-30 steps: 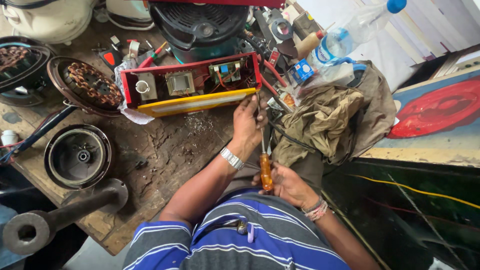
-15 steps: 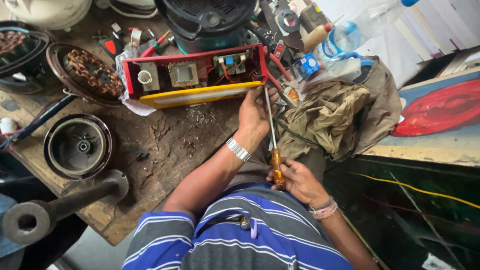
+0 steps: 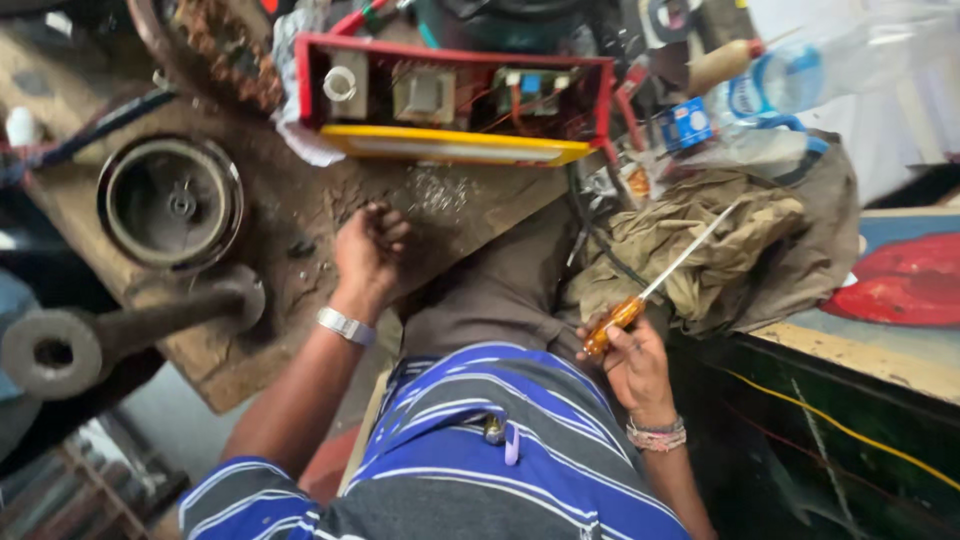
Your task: The person uses a screwdriver to remove screws from a red and yellow electronic device, opens the casing, and manipulates internal wires and components. The person then places the cover aside and continues to adjust the wiring inside the device.
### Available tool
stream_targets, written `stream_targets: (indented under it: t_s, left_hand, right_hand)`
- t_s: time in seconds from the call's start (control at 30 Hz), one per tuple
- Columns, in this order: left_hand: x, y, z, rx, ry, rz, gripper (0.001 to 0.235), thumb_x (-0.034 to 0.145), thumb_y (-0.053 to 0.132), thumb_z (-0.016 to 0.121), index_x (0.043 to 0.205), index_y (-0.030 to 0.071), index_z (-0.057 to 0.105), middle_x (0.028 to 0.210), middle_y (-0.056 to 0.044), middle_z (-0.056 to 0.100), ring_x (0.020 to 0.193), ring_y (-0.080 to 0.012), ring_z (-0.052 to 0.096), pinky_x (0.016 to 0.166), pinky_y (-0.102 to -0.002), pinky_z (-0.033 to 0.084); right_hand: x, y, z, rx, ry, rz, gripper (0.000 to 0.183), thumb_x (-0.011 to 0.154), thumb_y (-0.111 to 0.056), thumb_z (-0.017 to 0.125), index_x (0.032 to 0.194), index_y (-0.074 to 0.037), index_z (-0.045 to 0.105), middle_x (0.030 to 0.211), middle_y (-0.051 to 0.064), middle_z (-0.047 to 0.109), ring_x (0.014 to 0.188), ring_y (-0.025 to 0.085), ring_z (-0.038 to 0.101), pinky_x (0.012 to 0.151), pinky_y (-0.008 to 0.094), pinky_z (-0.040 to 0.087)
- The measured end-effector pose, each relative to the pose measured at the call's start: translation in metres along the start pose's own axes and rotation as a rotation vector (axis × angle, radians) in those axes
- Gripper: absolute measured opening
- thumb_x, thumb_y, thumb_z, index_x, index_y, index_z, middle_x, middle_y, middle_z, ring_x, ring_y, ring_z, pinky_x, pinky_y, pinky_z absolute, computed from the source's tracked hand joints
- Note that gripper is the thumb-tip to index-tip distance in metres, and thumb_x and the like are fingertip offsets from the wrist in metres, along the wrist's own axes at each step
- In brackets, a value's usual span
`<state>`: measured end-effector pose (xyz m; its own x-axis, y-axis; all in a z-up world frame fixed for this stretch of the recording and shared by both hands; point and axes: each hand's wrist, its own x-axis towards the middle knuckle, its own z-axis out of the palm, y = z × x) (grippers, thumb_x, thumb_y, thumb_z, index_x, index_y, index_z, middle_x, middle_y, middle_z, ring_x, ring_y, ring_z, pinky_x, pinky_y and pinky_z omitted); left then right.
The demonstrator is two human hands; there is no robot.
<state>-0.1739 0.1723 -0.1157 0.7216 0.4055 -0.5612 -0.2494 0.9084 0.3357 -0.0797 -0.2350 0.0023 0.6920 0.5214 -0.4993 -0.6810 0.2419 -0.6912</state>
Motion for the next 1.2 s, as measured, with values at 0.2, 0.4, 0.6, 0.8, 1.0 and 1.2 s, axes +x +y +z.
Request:
stream_targets:
  t_s: [0.2,0.4,0.6,0.8,1.0,1.2]
  left_hand:
    - [0.009,0.02,-0.037,0.285,0.376,-0.051,0.019,0.101,0.022,0.058,0.108,0.006,0.066,0.098,-0.012,0.077,0.082,-0.0239,0.077,0.058,-0.031,0.054]
    - [0.007,0.014,-0.008,0.216,0.432,-0.028,0.031,0.104,0.035,0.053,0.106,0.006,0.064,0.098,-0.013,0.076,0.085,-0.0266,0.076,0.06,-0.034,0.057]
    - [-0.008,-0.095,0.07,0.39,-0.107,-0.161,0.034,0.104,0.024,0.052,0.123,-0.003,0.057,0.125,-0.025,0.069,0.113,-0.0369,0.071,0.094,-0.044,0.06]
    - [0.029,-0.172,0.133,0.401,-0.266,-0.148,0.033,0.101,0.013,0.057,0.13,-0.002,0.054,0.113,-0.022,0.072,0.097,-0.0348,0.075,0.08,-0.045,0.062]
    - [0.056,-0.163,0.126,0.585,-0.264,-0.182,0.032,0.102,0.014,0.06,0.13,-0.001,0.06,0.105,-0.019,0.075,0.086,-0.0293,0.078,0.074,-0.042,0.066]
    - [0.055,-0.154,0.128,0.636,-0.319,-0.159,0.033,0.1,0.016,0.062,0.131,0.004,0.062,0.103,-0.013,0.076,0.086,-0.0251,0.077,0.073,-0.037,0.063]
  right_hand:
    - [0.006,0.005,0.016,-0.083,0.025,0.007,0.034,0.098,-0.01,0.059,0.13,-0.004,0.053,0.109,0.016,0.066,0.096,0.029,0.069,0.068,0.037,0.059]
    - [-0.005,0.002,0.005,-0.198,0.162,0.006,0.032,0.098,-0.016,0.058,0.128,-0.004,0.058,0.085,0.006,0.06,0.062,0.011,0.054,0.044,0.02,0.037]
    - [0.002,0.03,-0.009,-0.371,0.217,0.133,0.028,0.104,-0.026,0.061,0.119,-0.002,0.059,0.074,0.002,0.052,0.051,0.006,0.043,0.042,0.019,0.031]
    - [0.033,0.04,0.007,-0.173,0.04,0.236,0.031,0.104,-0.029,0.058,0.127,-0.009,0.055,0.076,0.001,0.057,0.056,0.007,0.052,0.045,0.02,0.04]
    - [0.046,0.037,0.012,-0.262,-0.004,0.306,0.036,0.103,-0.032,0.055,0.134,-0.014,0.053,0.082,0.004,0.063,0.06,0.01,0.059,0.05,0.024,0.049]
    - [0.046,0.032,0.017,-0.226,-0.034,0.319,0.038,0.105,-0.034,0.055,0.136,-0.014,0.054,0.083,0.002,0.06,0.059,0.007,0.054,0.047,0.021,0.044]
